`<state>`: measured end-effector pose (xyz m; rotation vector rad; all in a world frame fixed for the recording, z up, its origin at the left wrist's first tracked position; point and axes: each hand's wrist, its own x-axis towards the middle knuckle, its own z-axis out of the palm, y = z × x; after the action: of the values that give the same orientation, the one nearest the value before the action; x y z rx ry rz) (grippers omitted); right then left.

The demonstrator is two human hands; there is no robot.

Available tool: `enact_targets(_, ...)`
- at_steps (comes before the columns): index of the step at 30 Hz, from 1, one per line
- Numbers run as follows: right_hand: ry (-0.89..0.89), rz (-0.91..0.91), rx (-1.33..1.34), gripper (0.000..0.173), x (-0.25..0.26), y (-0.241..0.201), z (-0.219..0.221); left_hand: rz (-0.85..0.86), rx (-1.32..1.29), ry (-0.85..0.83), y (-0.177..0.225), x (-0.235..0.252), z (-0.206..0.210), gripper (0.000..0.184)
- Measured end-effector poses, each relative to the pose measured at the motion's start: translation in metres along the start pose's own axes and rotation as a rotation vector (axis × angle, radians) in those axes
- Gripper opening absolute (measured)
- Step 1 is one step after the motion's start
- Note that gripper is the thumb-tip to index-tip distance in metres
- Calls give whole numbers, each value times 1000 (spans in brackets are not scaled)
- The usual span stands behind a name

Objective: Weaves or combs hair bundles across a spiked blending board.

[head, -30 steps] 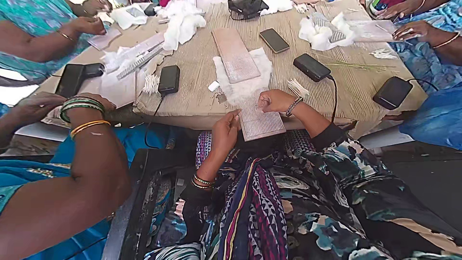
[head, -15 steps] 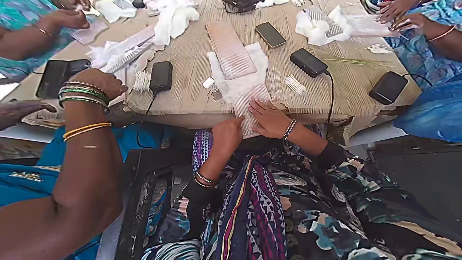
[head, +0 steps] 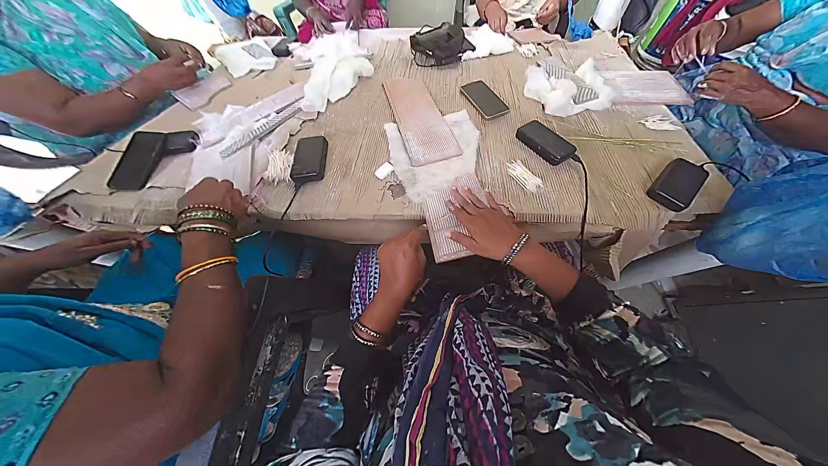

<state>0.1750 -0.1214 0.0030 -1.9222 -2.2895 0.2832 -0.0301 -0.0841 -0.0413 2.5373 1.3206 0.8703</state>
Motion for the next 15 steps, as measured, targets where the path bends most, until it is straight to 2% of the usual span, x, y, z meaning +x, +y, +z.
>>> enact_targets(4, -152, 68, -23, 76, 16, -2, 10, 0, 20, -43, -2, 6, 0, 29)
enact_targets(10, -371, 36, -40, 78, -45, -7, -20, 118, 1, -2, 5, -20, -7, 26)
enact_targets(11, -335, 10, -21, 75, -51, -7, -26, 124, 3, 13, 6, -22, -8, 26)
enact_targets(14, 232, -91, 64, 53, -42, -2, -13, 101, 16, 50, 3, -20, -3, 24)
enact_targets(15, 269, -77, 41, 54, -32, -2, -8, 87, 24, 52, 1, -16, -2, 22)
